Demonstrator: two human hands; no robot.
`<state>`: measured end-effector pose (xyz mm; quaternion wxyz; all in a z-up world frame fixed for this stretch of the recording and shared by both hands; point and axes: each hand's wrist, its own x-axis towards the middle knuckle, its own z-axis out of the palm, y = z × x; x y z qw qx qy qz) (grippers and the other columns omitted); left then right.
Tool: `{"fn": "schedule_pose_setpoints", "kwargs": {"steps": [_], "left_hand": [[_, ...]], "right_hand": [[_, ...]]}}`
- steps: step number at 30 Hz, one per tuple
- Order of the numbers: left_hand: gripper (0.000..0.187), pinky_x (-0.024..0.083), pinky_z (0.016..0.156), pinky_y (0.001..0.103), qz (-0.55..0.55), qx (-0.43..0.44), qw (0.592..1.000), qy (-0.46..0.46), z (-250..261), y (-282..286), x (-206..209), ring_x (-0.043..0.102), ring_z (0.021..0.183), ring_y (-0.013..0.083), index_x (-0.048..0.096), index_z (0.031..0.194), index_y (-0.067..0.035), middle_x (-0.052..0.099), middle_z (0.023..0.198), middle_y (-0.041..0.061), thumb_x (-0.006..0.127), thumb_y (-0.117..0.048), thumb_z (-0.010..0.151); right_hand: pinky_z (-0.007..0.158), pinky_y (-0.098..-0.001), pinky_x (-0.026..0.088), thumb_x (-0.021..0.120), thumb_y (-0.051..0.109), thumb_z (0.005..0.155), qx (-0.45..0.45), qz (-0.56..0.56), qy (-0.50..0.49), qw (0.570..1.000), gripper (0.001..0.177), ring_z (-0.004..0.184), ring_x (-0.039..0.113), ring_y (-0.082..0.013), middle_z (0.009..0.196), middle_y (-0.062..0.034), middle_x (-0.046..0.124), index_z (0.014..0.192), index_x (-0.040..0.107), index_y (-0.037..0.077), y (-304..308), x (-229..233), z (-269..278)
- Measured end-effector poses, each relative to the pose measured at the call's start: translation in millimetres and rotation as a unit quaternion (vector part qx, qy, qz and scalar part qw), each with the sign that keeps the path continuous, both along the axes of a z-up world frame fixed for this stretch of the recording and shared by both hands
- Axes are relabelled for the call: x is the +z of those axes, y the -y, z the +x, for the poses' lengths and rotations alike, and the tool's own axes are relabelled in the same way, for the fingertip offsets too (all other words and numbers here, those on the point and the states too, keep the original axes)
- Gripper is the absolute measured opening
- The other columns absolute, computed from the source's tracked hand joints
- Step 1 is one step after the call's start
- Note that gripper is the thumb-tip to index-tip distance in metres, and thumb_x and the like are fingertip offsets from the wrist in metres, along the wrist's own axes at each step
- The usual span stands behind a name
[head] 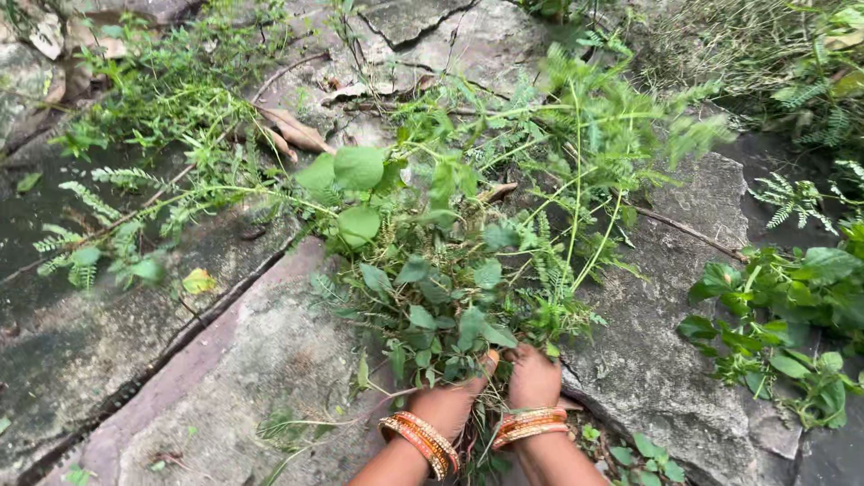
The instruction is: The person pulls weeds from between stone pavers by hand, gathering the uprooted plants into a pile.
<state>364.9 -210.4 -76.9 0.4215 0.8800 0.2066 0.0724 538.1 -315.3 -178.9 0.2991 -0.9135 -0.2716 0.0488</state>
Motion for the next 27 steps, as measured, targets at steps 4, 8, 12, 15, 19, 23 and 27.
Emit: {"fn": "schedule_pose_setpoints", "kwargs": {"steps": [4,8,12,15,19,23,27], "left_hand": [[0.064,0.033,0.116,0.038,-0.274,0.141,0.951,-0.005,14,15,1,0.049,0.14,0.0263,0.05,0.146,-0.014,0.053,0.153,0.009,0.048,-0.057,0.099],[0.044,0.046,0.106,0.047,-0.098,0.016,0.981,-0.165,19,25,-37,0.062,0.12,0.0392,0.058,0.136,-0.018,0.063,0.136,0.019,0.032,-0.04,0.107],[0.046,0.049,0.097,0.054,-0.072,-0.044,0.964,-0.252,27,37,-46,0.066,0.11,0.043,0.047,0.148,-0.022,0.068,0.12,0.027,0.029,-0.027,0.106],[0.045,0.048,0.098,0.053,-0.089,-0.016,0.971,-0.22,23,63,-47,0.065,0.112,0.0419,0.048,0.148,-0.021,0.067,0.123,0.025,0.032,-0.027,0.106],[0.044,0.047,0.101,0.052,-0.138,0.007,0.973,-0.184,-11,112,-43,0.064,0.115,0.0405,0.049,0.146,-0.021,0.065,0.126,0.023,0.035,-0.027,0.105],[0.043,0.046,0.104,0.05,-0.186,0.014,0.974,-0.129,-9,145,-21,0.062,0.118,0.0391,0.051,0.145,-0.02,0.064,0.129,0.021,0.038,-0.027,0.104],[0.042,0.044,0.106,0.049,-0.269,0.018,0.96,-0.071,-14,187,9,0.06,0.121,0.0378,0.052,0.144,-0.02,0.063,0.132,0.018,0.042,-0.027,0.104]], "right_hand": [[0.067,-0.0469,0.053,0.062,0.008,0.09,-0.136,0.324,-0.264,0.898,0.014,0.073,0.064,-0.0387,0.084,-0.0254,0.07,0.086,0.07,-0.002,-10,8,-5],[0.069,-0.0424,0.052,0.058,0.009,0.088,-0.069,0.111,-0.116,0.985,0.015,0.069,0.066,-0.0342,0.077,-0.0203,0.072,0.092,0.071,0.002,-9,7,-14],[0.077,-0.0494,0.049,0.059,0.01,0.083,0.095,0.033,0.154,0.983,0.017,0.068,0.068,-0.0328,0.072,-0.0156,0.074,0.079,0.074,0.004,13,9,-7],[0.072,-0.047,0.051,0.056,0.011,0.083,0.055,0.026,0.05,0.997,0.018,0.066,0.068,-0.0328,0.071,-0.0146,0.072,0.092,0.072,0.006,54,13,-28],[0.065,-0.0435,0.053,0.052,0.011,0.084,-0.008,0.027,-0.097,0.995,0.032,0.063,0.069,-0.0327,0.07,-0.0132,0.069,0.111,0.069,0.009,101,49,-55],[0.092,-0.0484,0.049,0.061,0.013,0.076,0.127,-0.222,0.244,0.936,0.02,0.083,0.069,-0.0371,0.073,-0.0152,0.069,0.091,0.072,0.008,136,102,-60],[0.081,-0.04,0.053,0.063,0.011,0.079,0.026,-0.066,0.055,0.996,0.014,0.088,0.066,-0.0333,0.087,-0.0161,0.071,0.084,0.076,0.009,200,155,-82]]}}
